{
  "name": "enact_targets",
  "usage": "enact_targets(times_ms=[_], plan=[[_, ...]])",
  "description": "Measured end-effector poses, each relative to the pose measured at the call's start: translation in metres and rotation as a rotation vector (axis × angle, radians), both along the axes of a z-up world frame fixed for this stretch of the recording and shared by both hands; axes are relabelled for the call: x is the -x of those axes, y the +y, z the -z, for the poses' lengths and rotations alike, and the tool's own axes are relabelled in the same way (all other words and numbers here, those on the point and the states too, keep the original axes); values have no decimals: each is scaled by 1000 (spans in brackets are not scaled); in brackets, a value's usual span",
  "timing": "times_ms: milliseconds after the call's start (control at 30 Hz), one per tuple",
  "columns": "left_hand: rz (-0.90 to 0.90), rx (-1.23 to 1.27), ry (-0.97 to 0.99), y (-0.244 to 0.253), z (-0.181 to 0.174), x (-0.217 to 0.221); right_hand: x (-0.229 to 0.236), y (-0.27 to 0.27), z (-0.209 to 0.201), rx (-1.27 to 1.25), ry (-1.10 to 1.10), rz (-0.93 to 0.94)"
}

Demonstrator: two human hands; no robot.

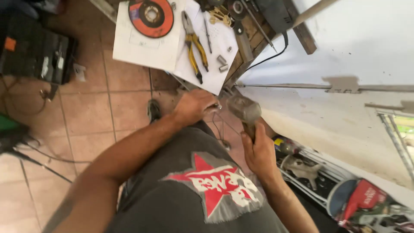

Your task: Assembling and adjusting small metal components using pliers and a hammer on a workshop workbench.

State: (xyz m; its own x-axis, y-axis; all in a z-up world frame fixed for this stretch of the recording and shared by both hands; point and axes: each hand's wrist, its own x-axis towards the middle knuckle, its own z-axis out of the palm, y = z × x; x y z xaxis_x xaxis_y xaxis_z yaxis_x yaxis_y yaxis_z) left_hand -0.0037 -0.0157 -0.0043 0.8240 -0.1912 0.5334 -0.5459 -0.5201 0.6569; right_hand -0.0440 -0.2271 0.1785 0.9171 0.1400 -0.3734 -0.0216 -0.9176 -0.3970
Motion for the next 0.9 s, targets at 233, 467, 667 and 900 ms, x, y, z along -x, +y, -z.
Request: enact_targets(times_ms=[233,467,667,900], plan=[[8,42,11,8,7,-8,-14,-7,17,118,49,-93],[23,63,-32,8,18,-8,-9,-9,37,206,91,-124],[-9,37,34,9,-2,-6,-96,-21,49,174,-190,-140],[-26,595,611,8,-58,-28,-225,0,105,330,-366,-180]])
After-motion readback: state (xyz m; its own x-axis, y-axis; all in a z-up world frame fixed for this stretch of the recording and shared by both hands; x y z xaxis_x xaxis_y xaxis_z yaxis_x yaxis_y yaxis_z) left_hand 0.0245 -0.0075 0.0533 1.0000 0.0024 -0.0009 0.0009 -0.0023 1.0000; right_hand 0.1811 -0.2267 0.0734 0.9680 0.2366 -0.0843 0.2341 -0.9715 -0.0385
